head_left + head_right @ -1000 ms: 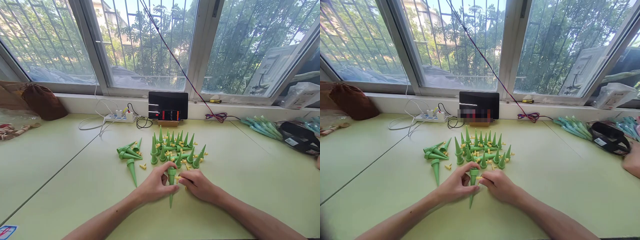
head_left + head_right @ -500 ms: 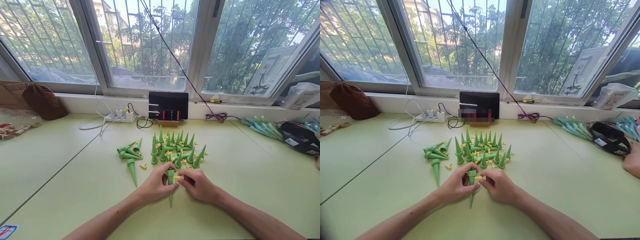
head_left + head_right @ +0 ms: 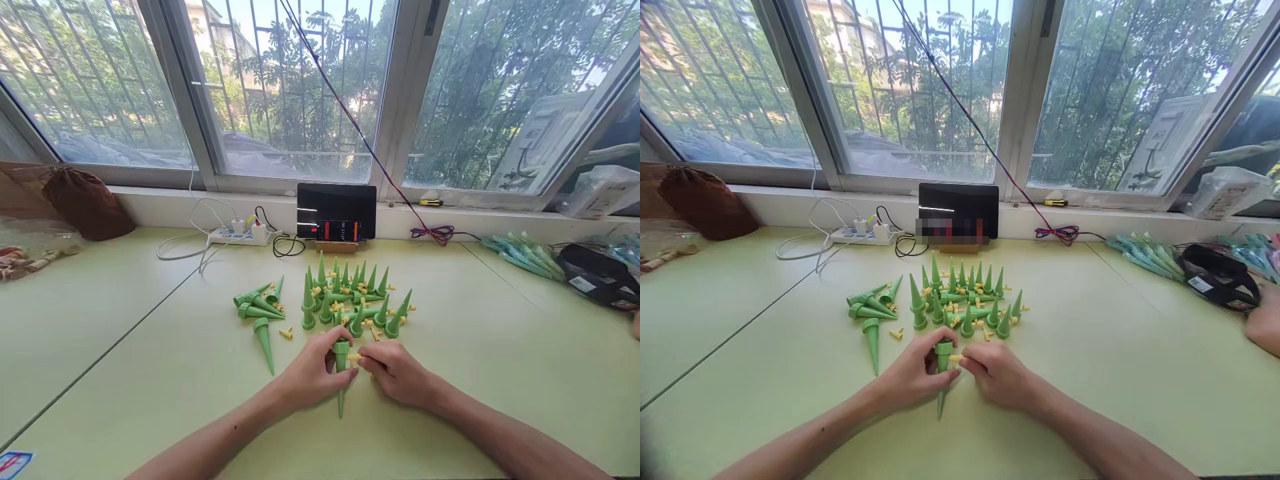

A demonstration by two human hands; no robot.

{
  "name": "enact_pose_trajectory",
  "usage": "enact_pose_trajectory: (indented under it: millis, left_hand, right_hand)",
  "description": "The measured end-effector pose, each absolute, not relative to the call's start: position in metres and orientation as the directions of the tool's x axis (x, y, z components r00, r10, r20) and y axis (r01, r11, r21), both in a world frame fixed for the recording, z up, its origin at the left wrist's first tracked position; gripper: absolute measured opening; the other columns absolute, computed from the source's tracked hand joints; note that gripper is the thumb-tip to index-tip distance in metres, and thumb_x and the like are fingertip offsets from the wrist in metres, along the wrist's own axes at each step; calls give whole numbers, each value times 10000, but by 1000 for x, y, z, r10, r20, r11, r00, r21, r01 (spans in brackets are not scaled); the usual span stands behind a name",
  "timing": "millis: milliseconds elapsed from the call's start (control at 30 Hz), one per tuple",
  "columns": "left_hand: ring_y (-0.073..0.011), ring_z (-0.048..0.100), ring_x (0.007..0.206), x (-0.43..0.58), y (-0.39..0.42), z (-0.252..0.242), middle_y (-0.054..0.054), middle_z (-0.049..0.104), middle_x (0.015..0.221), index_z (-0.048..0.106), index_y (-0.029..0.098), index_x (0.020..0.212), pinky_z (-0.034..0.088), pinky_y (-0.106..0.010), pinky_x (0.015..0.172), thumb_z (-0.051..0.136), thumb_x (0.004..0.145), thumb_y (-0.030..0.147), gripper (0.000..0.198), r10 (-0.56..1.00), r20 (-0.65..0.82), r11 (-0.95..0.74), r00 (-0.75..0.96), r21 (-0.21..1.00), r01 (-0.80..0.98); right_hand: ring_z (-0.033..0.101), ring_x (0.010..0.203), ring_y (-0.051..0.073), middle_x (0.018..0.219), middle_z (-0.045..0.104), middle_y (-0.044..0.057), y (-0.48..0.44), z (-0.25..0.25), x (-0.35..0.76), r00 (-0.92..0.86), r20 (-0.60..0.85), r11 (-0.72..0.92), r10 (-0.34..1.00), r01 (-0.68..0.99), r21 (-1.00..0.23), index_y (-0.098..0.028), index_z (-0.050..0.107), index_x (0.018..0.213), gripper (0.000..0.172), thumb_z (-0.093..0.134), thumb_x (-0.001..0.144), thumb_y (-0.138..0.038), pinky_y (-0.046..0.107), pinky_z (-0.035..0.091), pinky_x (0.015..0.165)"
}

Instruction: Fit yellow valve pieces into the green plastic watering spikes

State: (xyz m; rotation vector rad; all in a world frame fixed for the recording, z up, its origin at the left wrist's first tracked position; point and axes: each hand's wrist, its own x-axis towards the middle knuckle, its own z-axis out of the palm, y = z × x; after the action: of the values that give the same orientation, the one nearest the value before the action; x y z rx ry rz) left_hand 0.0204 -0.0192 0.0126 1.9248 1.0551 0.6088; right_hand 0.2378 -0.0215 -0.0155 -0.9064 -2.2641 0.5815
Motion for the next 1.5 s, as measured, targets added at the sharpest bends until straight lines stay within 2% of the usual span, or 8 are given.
enact_pose_trajectory:
  millis: [200,333,433,533,700,1100,1500]
  left_hand:
    - [-103,362,545,20,-20,13,114,334,593,550,205,1071,266,-204,502,673,828,286,284,853,11,-287,522,846,450]
    - [-100,368,545,20,-21,14,116,344,589,540,202,1065,268,-200,499,669,824,262,280,857,17,-281,515,853,439]
    - [-93,345,525,21,-20,15,122,329,578,533,202,1052,247,-196,484,666,831,263,264,856,38,-291,516,859,420]
    - [-88,328,511,21,-20,15,125,319,572,534,202,1046,235,-194,475,664,839,266,253,853,52,-301,519,861,409]
    - [-92,353,518,21,-21,16,119,345,578,541,199,1058,255,-192,478,660,835,257,259,857,42,-291,514,863,413]
    - [-103,360,536,21,-21,14,115,340,586,544,199,1084,264,-206,494,641,843,269,270,852,19,-281,523,860,426]
    - [-103,361,537,22,-23,14,113,345,586,549,196,1077,269,-208,494,643,826,260,275,852,28,-295,523,850,435]
  right_hand:
    - [287,559,129,617,352,-58,-21,-16,238,-579,368,666,727,466,-583,-226,340,699,345,385,1039,-268,269,262,573]
    - [358,565,129,617,425,-48,-23,-13,237,-548,359,630,756,457,-628,-211,482,725,318,444,1029,-294,258,310,591]
    - [433,573,136,641,524,-29,-24,-12,236,-525,360,608,771,438,-662,-192,624,896,188,515,1002,-302,251,349,599]
    - [465,573,141,654,565,-18,-24,-12,236,-511,356,596,783,449,-666,-179,654,981,167,540,991,-301,257,369,605]
    - [484,601,148,685,572,-10,-23,-13,237,-521,359,608,774,457,-649,-193,628,901,191,500,1006,-288,263,378,620]
    - [391,581,137,665,479,-37,-22,-16,238,-571,371,654,733,438,-617,-218,519,810,270,416,1049,-288,256,334,603]
    - [317,560,145,634,434,-40,-22,-16,237,-607,378,701,699,476,-531,-234,394,738,335,347,1067,-276,280,287,569]
